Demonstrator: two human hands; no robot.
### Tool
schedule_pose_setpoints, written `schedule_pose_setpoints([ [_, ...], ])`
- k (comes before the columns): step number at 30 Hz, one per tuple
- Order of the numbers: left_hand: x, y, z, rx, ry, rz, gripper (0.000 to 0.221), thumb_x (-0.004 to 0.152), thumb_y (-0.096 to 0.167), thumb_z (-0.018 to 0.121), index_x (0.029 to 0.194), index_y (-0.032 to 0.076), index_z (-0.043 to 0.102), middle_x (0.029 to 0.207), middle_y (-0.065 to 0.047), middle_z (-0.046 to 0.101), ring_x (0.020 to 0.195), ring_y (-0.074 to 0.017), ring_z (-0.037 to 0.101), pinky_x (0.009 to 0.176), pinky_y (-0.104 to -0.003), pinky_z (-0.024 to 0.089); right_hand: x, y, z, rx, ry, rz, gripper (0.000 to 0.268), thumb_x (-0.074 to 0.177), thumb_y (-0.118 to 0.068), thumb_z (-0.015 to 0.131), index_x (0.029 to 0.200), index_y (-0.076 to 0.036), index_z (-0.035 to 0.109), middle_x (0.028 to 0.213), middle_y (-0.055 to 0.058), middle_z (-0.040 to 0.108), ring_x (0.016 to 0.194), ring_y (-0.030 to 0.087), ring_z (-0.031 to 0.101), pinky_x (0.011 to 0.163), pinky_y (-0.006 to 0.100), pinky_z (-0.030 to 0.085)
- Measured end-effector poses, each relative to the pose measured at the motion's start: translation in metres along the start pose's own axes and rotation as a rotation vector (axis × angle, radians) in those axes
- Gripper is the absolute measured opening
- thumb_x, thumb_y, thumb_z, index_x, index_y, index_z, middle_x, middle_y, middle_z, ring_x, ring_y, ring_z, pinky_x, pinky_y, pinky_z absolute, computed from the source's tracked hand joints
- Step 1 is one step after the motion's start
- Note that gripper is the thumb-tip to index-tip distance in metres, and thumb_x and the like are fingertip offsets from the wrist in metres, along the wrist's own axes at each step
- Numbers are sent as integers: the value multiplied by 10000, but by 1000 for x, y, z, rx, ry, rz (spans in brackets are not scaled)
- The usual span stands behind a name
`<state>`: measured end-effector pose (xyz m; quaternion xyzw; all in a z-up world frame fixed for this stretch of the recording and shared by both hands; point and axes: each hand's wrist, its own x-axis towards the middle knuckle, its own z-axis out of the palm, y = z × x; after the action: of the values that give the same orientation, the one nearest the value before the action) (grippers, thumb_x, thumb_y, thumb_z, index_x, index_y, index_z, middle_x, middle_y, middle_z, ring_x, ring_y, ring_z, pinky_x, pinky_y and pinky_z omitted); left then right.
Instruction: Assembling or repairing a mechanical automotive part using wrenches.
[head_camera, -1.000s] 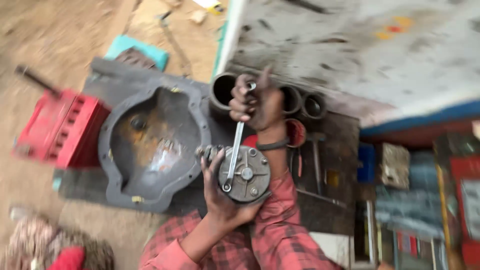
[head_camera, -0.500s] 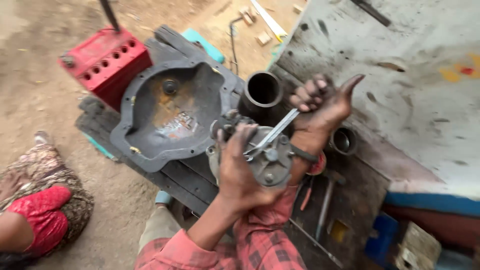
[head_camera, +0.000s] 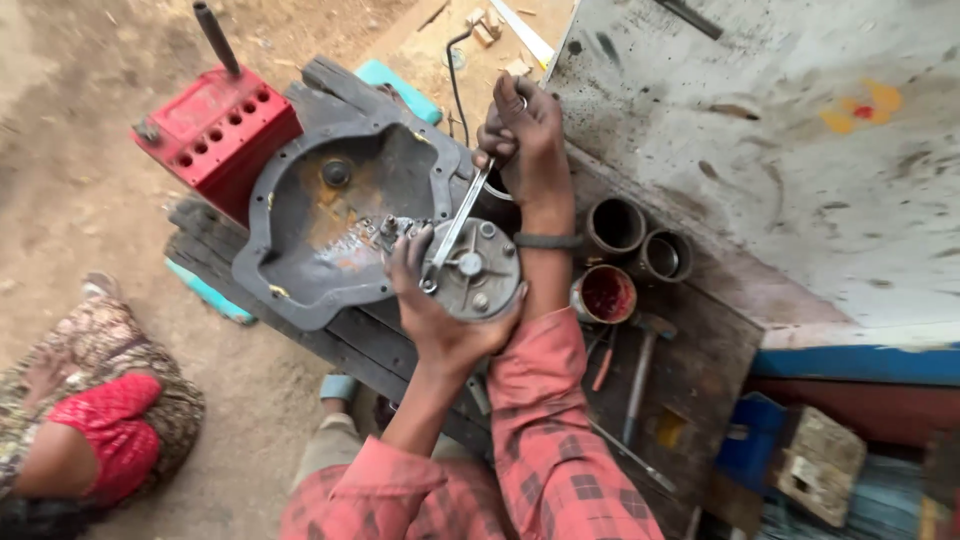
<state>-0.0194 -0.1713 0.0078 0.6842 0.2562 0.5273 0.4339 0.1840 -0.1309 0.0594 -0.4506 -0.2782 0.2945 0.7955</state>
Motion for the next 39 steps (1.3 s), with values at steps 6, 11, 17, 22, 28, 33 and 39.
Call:
schedule_pose_setpoints([
  [6,7,15,-7,263,41,181,1298,671,450,963,1554,-27,140,1468,-263,427,1411,-433,438,1287,-612,176,13,-23,1,-11,-245,199,302,1056,-335,663,1022,-65,532,745,-58,395,617,65,435,603,332,527],
  [11,58,33,-54,250,-581,722,1076,652,439,904,1492,79,336,1436,-212,456,1414,-347,399,1242,-631,203,16,-14,-11,119,-320,404,175,1072,-252,577,1104,-86,529,815,-41,424,685,75,457,732,363,551],
  [17,80,33,0,509,-1248,1244,507,752,310,733,1179,48,653,1185,-140,629,1155,-315,592,1003,-517,386,11,7,-20,303,-349,352,220,1119,-267,554,1213,-73,508,884,-7,421,757,102,464,798,371,516],
  [22,76,18,18,567,-1152,1196,290,880,266,625,1082,75,706,996,-72,642,1024,-266,616,1055,-564,405,8,24,-30,541,-464,330,301,1113,-315,506,1284,-69,496,924,15,432,815,116,490,860,397,529],
  [28,100,68,5,798,-1376,995,660,539,418,837,1107,107,708,1094,-94,641,1154,-328,568,1053,-684,383,22,58,-59,689,-553,318,311,1098,-264,554,1313,-46,502,928,32,464,855,136,519,875,383,530],
  [33,86,63,14,983,-1437,960,796,387,487,935,1059,104,744,1141,-124,656,1209,-360,544,995,-712,399,26,31,-52,561,-572,374,305,1084,-199,604,1315,-16,524,946,75,520,902,183,565,909,414,551],
  [39,65,38,30,1066,-1188,877,468,637,428,809,965,95,778,1122,-158,674,1214,-377,548,988,-750,397,28,36,-46,535,-549,368,328,1069,-243,584,1319,-39,530,960,68,530,917,198,595,983,555,582],
])
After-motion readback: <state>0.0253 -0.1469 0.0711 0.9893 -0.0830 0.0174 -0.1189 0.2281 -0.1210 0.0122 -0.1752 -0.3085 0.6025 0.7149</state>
